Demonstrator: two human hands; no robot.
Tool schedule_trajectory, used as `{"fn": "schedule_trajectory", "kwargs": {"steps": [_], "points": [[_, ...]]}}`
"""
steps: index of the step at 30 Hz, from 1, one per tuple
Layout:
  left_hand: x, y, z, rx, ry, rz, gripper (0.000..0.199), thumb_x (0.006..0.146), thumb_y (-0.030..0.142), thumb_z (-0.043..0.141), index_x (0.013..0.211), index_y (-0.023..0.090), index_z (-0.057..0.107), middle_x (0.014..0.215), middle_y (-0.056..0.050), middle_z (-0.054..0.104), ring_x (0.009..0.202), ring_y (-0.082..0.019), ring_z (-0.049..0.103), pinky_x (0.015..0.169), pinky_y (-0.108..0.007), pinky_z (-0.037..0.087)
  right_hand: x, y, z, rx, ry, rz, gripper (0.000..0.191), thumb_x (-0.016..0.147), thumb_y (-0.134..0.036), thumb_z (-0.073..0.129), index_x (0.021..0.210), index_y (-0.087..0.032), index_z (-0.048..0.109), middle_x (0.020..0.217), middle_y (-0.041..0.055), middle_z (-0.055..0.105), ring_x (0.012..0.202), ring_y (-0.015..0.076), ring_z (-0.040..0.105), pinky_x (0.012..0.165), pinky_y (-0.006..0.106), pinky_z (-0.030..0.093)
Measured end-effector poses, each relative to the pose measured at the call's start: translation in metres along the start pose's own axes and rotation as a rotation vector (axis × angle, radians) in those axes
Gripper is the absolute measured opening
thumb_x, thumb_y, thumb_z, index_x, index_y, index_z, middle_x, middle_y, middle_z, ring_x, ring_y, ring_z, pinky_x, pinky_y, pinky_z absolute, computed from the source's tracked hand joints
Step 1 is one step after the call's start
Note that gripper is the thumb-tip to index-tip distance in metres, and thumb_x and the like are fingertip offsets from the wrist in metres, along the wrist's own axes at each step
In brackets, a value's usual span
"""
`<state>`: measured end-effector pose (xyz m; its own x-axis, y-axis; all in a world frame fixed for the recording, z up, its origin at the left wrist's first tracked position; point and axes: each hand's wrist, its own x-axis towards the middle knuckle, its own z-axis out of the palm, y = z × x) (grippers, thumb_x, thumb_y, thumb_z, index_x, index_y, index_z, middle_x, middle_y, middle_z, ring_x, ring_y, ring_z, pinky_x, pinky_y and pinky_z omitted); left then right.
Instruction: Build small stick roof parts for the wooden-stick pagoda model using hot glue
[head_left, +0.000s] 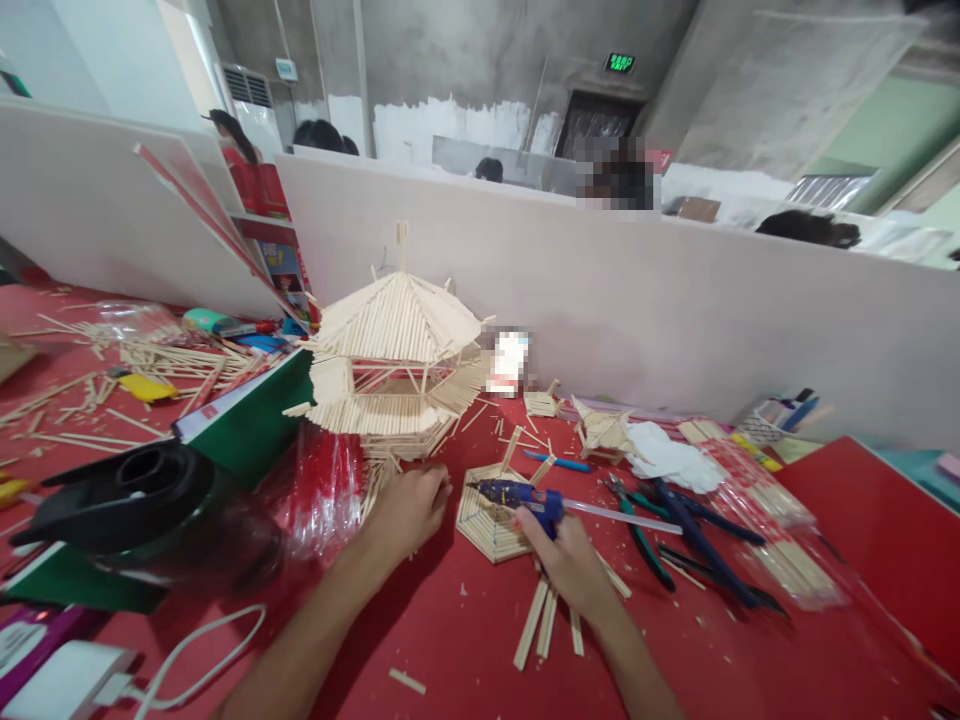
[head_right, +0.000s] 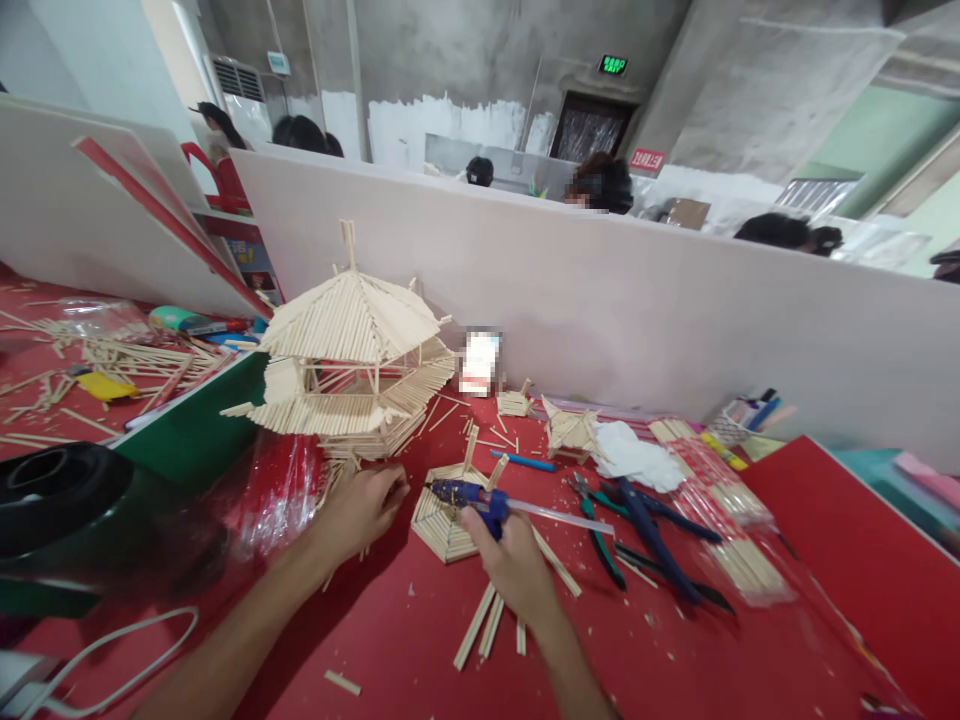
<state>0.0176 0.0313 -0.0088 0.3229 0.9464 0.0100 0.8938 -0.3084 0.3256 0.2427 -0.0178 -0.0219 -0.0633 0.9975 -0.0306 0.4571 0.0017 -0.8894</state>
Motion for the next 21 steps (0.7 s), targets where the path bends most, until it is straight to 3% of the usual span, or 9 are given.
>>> {"fn": "schedule_trajectory", "kwargs": {"steps": [2,5,7,9,12,16,18,21], "points": [[-0.001,0.000,-0.004,0.059,-0.036,-0.015,0.024,0.094,0.027,0.043,0.085,0.018,0.064,0.081,-0.012,0.071,0.076,-0.028,0.069,0.069,-0.034,0.044,-0.005,0.005,-0.005,0.230,-0.006,0.102,0.058,0.084,-0.072,0.048,0.081,-0.016,0.064,0.053,0.0001,0.054,0.049,0.0163,0.053,0.049,0.027,0.042],[-0.006,0.005,-0.011,0.093,-0.091,0.021,0.028,0.094,0.031,0.043,0.080,0.019,0.065,0.076,-0.011,0.071,0.073,-0.028,0.069,0.065,-0.033,0.043,-0.014,0.011,-0.022,0.545,-0.049,0.129,0.064,0.077,-0.079,0.051,0.087,-0.017,0.061,0.066,0.0029,0.060,0.053,0.0147,0.055,0.052,0.027,0.045],[-0.011,0.013,-0.016,0.052,-0.140,0.089,0.029,0.093,0.031,0.044,0.079,0.020,0.066,0.077,-0.010,0.072,0.074,-0.026,0.069,0.065,-0.031,0.043,-0.021,0.015,-0.038,0.630,-0.109,0.124,0.064,0.074,-0.082,0.053,0.083,-0.018,0.056,0.067,0.0030,0.060,0.052,0.0136,0.052,0.051,0.028,0.044],[-0.017,0.025,-0.017,-0.004,-0.203,0.163,0.028,0.092,0.032,0.046,0.081,0.020,0.069,0.079,-0.009,0.073,0.075,-0.025,0.069,0.065,-0.031,0.044,-0.029,0.019,-0.057,0.647,-0.056,0.123,0.060,0.072,-0.079,0.058,0.080,-0.020,0.051,0.065,0.0008,0.058,0.049,0.0115,0.046,0.048,0.026,0.039],[-0.029,0.050,-0.011,-0.064,-0.295,0.237,0.024,0.090,0.035,0.052,0.087,0.021,0.071,0.087,-0.011,0.074,0.083,-0.027,0.070,0.068,-0.032,0.046,-0.038,0.030,-0.084,0.460,-0.023,0.167,0.045,0.073,-0.058,0.072,0.083,-0.021,0.048,0.056,-0.0056,0.050,0.046,0.0107,0.043,0.047,0.024,0.035],[-0.044,0.081,0.008,-0.097,-0.334,0.196,0.031,0.089,0.044,0.052,0.099,0.018,0.067,0.097,-0.016,0.073,0.089,-0.033,0.069,0.071,-0.037,0.049,-0.039,0.047,-0.107,0.075,0.129,0.251,0.027,0.079,-0.045,0.061,0.078,-0.022,0.046,0.056,-0.0052,0.053,0.045,0.0149,0.052,0.049,0.027,0.042],[-0.048,0.093,0.016,-0.088,-0.379,0.180,0.031,0.089,0.043,0.052,0.101,0.017,0.066,0.101,-0.017,0.072,0.091,-0.035,0.069,0.073,-0.040,0.049,-0.035,0.054,-0.114,-0.101,0.155,0.231,0.022,0.081,-0.043,0.054,0.081,-0.021,0.050,0.066,-0.0003,0.061,0.055,0.0203,0.062,0.055,0.031,0.048],[-0.049,0.102,0.023,-0.055,-0.426,0.149,0.026,0.089,0.032,0.048,0.100,0.016,0.064,0.100,-0.019,0.072,0.089,-0.035,0.069,0.071,-0.041,0.049,-0.027,0.060,-0.118,-0.437,0.192,0.186,0.021,0.084,-0.037,0.050,0.091,-0.019,0.059,0.088,0.0082,0.071,0.085,0.0268,0.070,0.072,0.033,0.050]]}}
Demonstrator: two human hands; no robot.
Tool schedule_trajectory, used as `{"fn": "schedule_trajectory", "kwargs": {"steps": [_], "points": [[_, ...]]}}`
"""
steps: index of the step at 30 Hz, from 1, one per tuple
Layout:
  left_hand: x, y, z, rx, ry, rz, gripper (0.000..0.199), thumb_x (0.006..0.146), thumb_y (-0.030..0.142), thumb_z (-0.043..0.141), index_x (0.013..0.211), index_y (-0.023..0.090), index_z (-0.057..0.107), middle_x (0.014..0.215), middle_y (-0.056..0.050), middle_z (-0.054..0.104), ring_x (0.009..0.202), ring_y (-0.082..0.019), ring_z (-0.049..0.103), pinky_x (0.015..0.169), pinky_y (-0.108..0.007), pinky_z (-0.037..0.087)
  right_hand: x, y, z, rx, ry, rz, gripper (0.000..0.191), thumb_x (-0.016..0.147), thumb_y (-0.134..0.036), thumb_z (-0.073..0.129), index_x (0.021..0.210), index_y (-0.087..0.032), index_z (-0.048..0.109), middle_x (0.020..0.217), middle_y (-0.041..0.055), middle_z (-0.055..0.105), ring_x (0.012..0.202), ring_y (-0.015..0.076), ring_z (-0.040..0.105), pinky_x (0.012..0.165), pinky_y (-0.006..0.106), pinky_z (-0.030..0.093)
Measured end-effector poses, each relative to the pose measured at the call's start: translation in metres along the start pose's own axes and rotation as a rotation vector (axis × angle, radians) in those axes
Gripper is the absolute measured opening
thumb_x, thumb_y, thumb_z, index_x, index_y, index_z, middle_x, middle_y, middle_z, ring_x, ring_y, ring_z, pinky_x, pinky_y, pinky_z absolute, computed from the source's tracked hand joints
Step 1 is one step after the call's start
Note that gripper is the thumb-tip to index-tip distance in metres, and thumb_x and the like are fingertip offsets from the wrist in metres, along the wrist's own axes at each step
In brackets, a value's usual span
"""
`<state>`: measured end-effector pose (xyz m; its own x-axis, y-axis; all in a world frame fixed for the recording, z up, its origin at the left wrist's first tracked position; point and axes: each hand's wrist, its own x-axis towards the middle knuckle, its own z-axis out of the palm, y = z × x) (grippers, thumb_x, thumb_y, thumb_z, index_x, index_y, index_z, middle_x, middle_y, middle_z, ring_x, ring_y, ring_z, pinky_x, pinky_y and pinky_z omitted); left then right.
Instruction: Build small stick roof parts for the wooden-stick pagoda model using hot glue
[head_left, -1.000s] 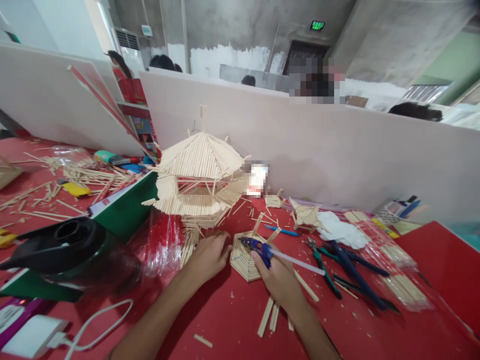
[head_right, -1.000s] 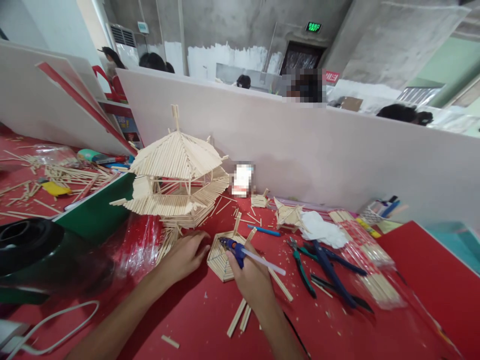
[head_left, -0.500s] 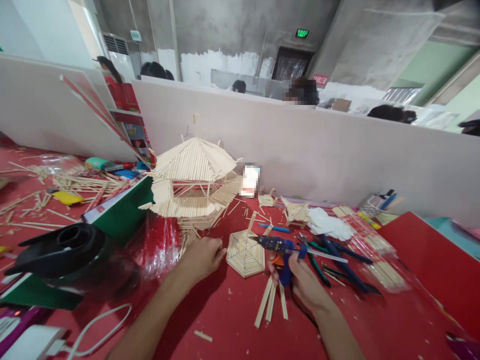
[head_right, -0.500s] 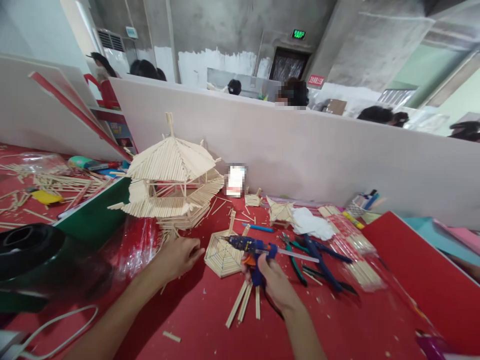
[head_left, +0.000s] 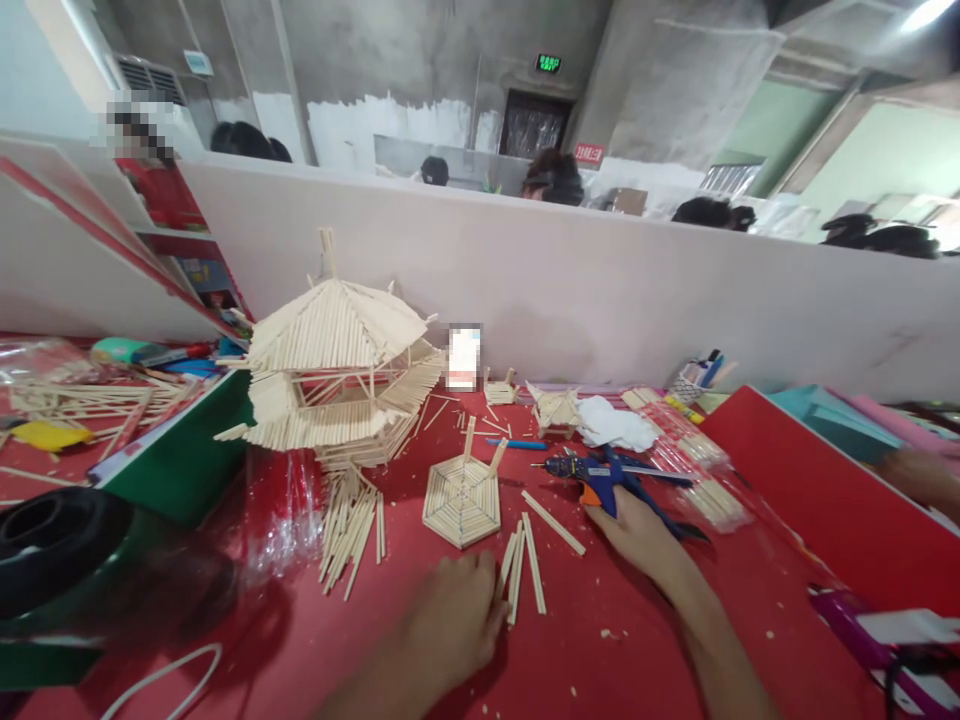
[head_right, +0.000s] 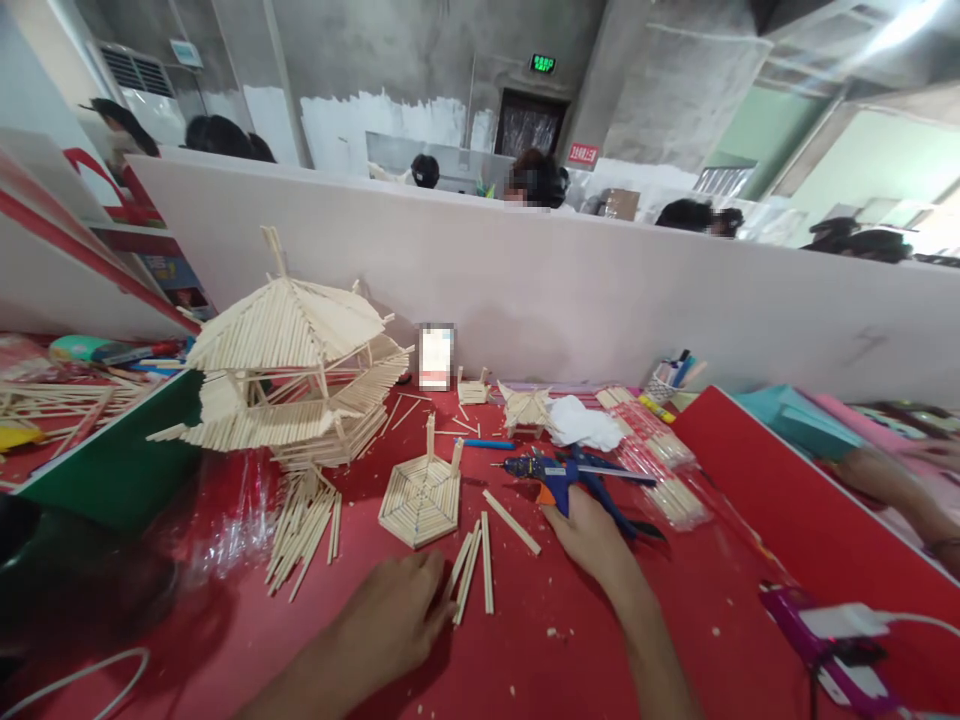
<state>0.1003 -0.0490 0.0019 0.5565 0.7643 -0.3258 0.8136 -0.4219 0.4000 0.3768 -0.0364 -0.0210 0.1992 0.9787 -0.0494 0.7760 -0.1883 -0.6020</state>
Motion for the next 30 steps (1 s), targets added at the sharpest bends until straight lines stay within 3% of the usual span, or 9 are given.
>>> {"fn": "schedule_trajectory", "kwargs": {"steps": [3,8,13,16,19,23,25,27,30], "points": [[0.002,0.002,-0.001,0.027,0.000,-0.012,0.024,0.089,0.024,0.042,0.097,0.016,0.064,0.096,-0.019,0.072,0.085,-0.034,0.070,0.069,-0.039,0.047,0.007,-0.003,0.001,-0.272,-0.024,0.059,0.025,0.090,-0.034,0.048,0.100,-0.016,0.064,0.098,0.0149,0.073,0.098,0.0302,0.069,0.077,0.033,0.047],[0.001,-0.011,-0.012,-0.060,0.072,-0.019,0.016,0.086,0.025,0.045,0.090,0.020,0.060,0.092,-0.013,0.072,0.083,-0.029,0.068,0.068,-0.035,0.045,0.017,-0.020,0.002,-0.501,-0.118,0.142,0.030,0.092,-0.036,0.049,0.098,-0.012,0.066,0.098,0.0221,0.073,0.095,0.0354,0.071,0.076,0.037,0.047],[0.008,-0.052,-0.029,-0.475,0.059,0.098,0.015,0.088,0.033,0.051,0.095,0.022,0.057,0.081,-0.002,0.069,0.073,-0.018,0.063,0.064,-0.027,0.045,0.022,-0.038,0.009,-0.599,-0.120,0.116,0.029,0.092,-0.029,0.050,0.106,-0.007,0.063,0.101,0.0234,0.072,0.095,0.0357,0.071,0.077,0.039,0.048],[0.015,-0.078,-0.041,-0.673,0.115,0.104,0.033,0.086,0.036,0.058,0.114,0.019,0.057,0.089,-0.003,0.070,0.078,-0.017,0.064,0.070,-0.027,0.048,0.023,-0.041,0.015,-0.619,-0.113,0.100,0.029,0.091,-0.026,0.053,0.110,-0.005,0.061,0.101,0.0236,0.071,0.095,0.0340,0.071,0.076,0.036,0.048],[0.019,-0.093,-0.052,-0.714,0.232,0.130,0.030,0.087,0.039,0.058,0.107,0.017,0.063,0.100,-0.008,0.071,0.091,-0.020,0.066,0.080,-0.030,0.050,0.020,-0.044,0.013,-0.591,-0.083,0.116,0.028,0.090,-0.026,0.058,0.109,-0.006,0.061,0.101,0.0217,0.072,0.094,0.0310,0.071,0.075,0.033,0.048],[0.023,-0.096,-0.058,-0.727,0.421,0.154,0.025,0.089,0.034,0.055,0.103,0.018,0.067,0.099,-0.006,0.072,0.094,-0.020,0.065,0.088,-0.032,0.050,0.004,-0.065,0.006,-0.438,-0.006,0.039,0.020,0.089,-0.030,0.060,0.100,-0.013,0.063,0.092,0.0150,0.072,0.087,0.0278,0.071,0.071,0.031,0.047],[0.025,-0.094,-0.056,-0.747,0.460,0.172,0.025,0.089,0.033,0.055,0.102,0.017,0.068,0.098,-0.006,0.073,0.094,-0.021,0.066,0.088,-0.032,0.050,-0.007,-0.086,0.013,-0.159,-0.044,-0.116,0.017,0.091,-0.033,0.058,0.096,-0.018,0.064,0.083,0.0067,0.072,0.079,0.0223,0.070,0.069,0.028,0.047],[0.026,-0.092,-0.052,-0.759,0.453,0.200,0.025,0.089,0.034,0.055,0.100,0.017,0.070,0.099,-0.006,0.074,0.094,-0.021,0.066,0.089,-0.033,0.051,-0.015,-0.109,0.030,0.155,-0.156,-0.241,0.020,0.089,-0.036,0.059,0.101,-0.021,0.065,0.084,0.0031,0.072,0.071,0.0179,0.069,0.064,0.025,0.049],[0.028,-0.090,-0.046,-0.748,0.440,0.218,0.024,0.087,0.034,0.058,0.097,0.017,0.073,0.098,-0.007,0.075,0.093,-0.022,0.067,0.089,-0.034,0.051,-0.021,-0.137,0.065,0.399,-0.133,-0.305,0.027,0.087,-0.033,0.060,0.111,-0.021,0.062,0.092,0.0035,0.073,0.075,0.0170,0.071,0.064,0.024,0.052]]}}
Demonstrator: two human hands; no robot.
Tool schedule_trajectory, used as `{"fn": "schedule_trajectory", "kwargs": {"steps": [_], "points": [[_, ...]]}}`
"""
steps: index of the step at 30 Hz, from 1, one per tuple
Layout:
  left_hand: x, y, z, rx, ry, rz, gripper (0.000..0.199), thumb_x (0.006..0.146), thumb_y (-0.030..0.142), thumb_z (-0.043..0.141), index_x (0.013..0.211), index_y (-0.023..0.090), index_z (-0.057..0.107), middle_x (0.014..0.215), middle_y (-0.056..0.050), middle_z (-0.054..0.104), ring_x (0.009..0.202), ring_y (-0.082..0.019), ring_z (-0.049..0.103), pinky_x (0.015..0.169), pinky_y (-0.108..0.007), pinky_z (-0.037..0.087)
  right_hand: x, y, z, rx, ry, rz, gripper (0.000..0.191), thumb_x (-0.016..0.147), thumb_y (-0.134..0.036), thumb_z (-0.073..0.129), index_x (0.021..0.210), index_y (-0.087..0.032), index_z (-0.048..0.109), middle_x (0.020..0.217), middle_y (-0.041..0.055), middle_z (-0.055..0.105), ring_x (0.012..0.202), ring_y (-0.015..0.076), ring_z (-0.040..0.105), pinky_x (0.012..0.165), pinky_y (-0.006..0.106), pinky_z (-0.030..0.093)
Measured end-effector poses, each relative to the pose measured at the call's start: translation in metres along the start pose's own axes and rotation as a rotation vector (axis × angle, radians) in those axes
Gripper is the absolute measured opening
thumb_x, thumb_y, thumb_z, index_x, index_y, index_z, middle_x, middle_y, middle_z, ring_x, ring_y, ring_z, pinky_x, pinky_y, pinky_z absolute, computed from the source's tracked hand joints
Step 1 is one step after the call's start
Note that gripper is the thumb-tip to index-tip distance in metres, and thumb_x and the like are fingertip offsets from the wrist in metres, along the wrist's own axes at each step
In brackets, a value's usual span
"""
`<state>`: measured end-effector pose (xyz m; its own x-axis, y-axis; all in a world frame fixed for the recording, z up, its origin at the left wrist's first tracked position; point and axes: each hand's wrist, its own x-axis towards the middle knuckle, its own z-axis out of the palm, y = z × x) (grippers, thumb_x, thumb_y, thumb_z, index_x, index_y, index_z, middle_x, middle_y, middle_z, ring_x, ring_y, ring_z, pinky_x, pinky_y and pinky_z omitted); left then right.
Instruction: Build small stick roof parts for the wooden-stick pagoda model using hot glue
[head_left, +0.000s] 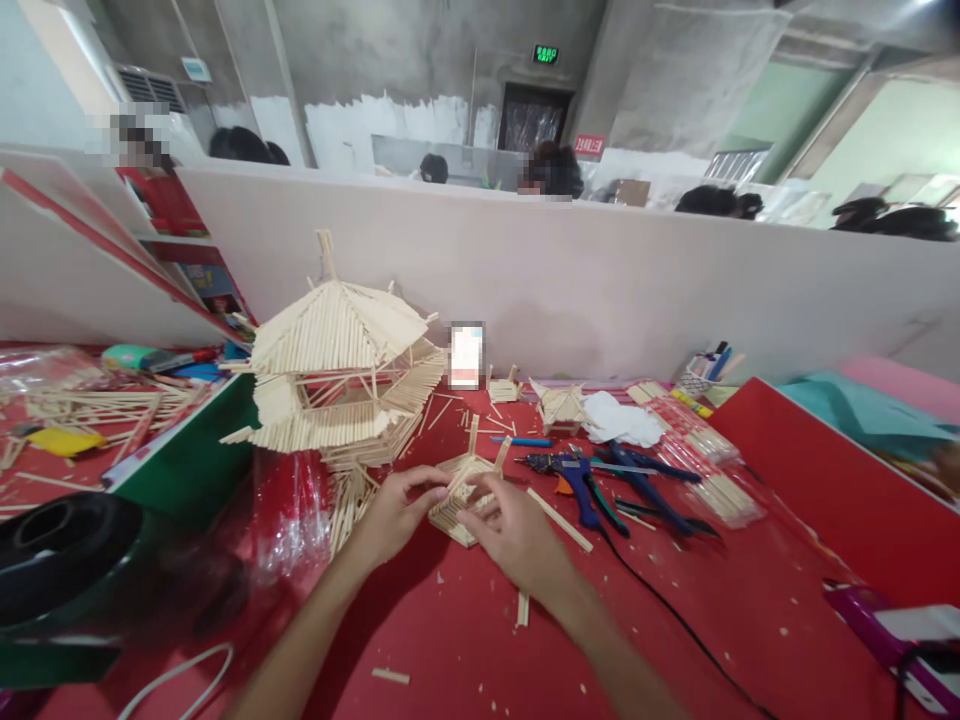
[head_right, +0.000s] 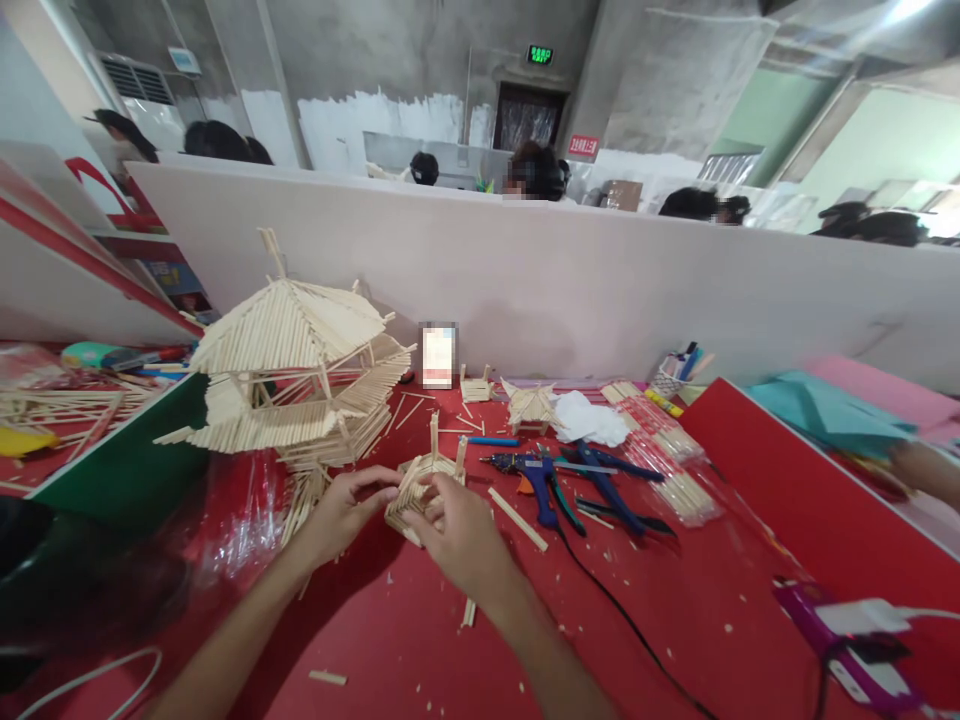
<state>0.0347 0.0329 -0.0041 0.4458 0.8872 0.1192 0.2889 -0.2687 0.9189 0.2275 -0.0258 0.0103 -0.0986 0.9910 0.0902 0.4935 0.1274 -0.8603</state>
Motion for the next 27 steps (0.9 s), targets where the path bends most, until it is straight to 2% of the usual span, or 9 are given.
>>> {"fn": "schedule_trajectory", "kwargs": {"steps": [2,4,8,11,14,17,22,27], "points": [[0.000,-0.002,0.003,-0.006,0.027,-0.002,0.022,0.085,0.032,0.060,0.094,0.017,0.073,0.095,-0.007,0.076,0.091,-0.022,0.068,0.088,-0.033,0.051,0.006,-0.001,0.020,0.020,0.075,-0.017,0.020,0.089,-0.034,0.059,0.102,-0.020,0.063,0.093,0.0047,0.073,0.080,0.0182,0.071,0.067,0.025,0.053],[0.000,-0.004,0.004,-0.017,0.066,-0.006,0.020,0.084,0.031,0.062,0.090,0.017,0.074,0.090,-0.006,0.076,0.087,-0.021,0.068,0.084,-0.032,0.052,0.013,0.001,0.031,0.037,0.131,-0.052,0.019,0.090,-0.036,0.058,0.097,-0.019,0.064,0.094,0.0059,0.072,0.084,0.0183,0.070,0.070,0.025,0.054],[0.003,-0.009,0.003,0.050,0.175,0.036,0.017,0.085,0.028,0.060,0.087,0.017,0.074,0.093,-0.006,0.076,0.089,-0.021,0.068,0.086,-0.032,0.052,0.024,0.004,0.033,-0.016,0.179,-0.124,0.017,0.093,-0.032,0.055,0.097,-0.019,0.065,0.097,0.0066,0.072,0.088,0.0180,0.069,0.076,0.026,0.052],[0.003,-0.017,0.003,0.221,0.245,0.048,0.025,0.089,0.022,0.051,0.104,0.017,0.070,0.107,-0.009,0.074,0.100,-0.022,0.068,0.095,-0.036,0.050,0.032,0.007,0.034,-0.202,0.182,-0.084,0.014,0.092,-0.027,0.055,0.096,-0.019,0.065,0.092,0.0058,0.073,0.084,0.0186,0.069,0.075,0.026,0.050],[0.000,-0.029,0.006,0.360,0.215,0.001,0.040,0.087,0.012,0.048,0.125,0.016,0.061,0.118,-0.012,0.072,0.107,-0.024,0.067,0.098,-0.038,0.049,0.041,0.010,0.038,-0.427,0.149,-0.062,0.011,0.093,-0.023,0.054,0.090,-0.018,0.064,0.086,0.0049,0.073,0.080,0.0191,0.069,0.070,0.026,0.046],[-0.002,-0.039,0.012,0.424,0.156,0.012,0.048,0.085,0.010,0.050,0.133,0.016,0.056,0.122,-0.014,0.070,0.110,-0.025,0.067,0.097,-0.038,0.050,0.050,0.008,0.041,-0.559,0.123,-0.075,0.013,0.094,-0.021,0.051,0.089,-0.017,0.063,0.086,0.0056,0.072,0.080,0.0191,0.068,0.069,0.026,0.042],[-0.001,-0.041,0.014,0.400,0.105,-0.015,0.049,0.087,0.012,0.051,0.135,0.017,0.053,0.113,-0.013,0.073,0.105,-0.026,0.068,0.091,-0.036,0.051,0.060,0.003,0.043,-0.633,0.077,-0.041,0.012,0.096,-0.022,0.052,0.094,-0.016,0.062,0.088,0.0073,0.073,0.079,0.0182,0.067,0.066,0.024,0.037],[0.000,-0.043,0.013,0.350,0.109,-0.054,0.048,0.086,0.013,0.056,0.134,0.018,0.053,0.113,-0.012,0.072,0.108,-0.025,0.067,0.094,-0.033,0.049,0.064,0.003,0.043,-0.664,0.060,-0.045,0.013,0.096,-0.023,0.052,0.095,-0.015,0.062,0.089,0.0081,0.073,0.080,0.0181,0.067,0.067,0.024,0.035]]}}
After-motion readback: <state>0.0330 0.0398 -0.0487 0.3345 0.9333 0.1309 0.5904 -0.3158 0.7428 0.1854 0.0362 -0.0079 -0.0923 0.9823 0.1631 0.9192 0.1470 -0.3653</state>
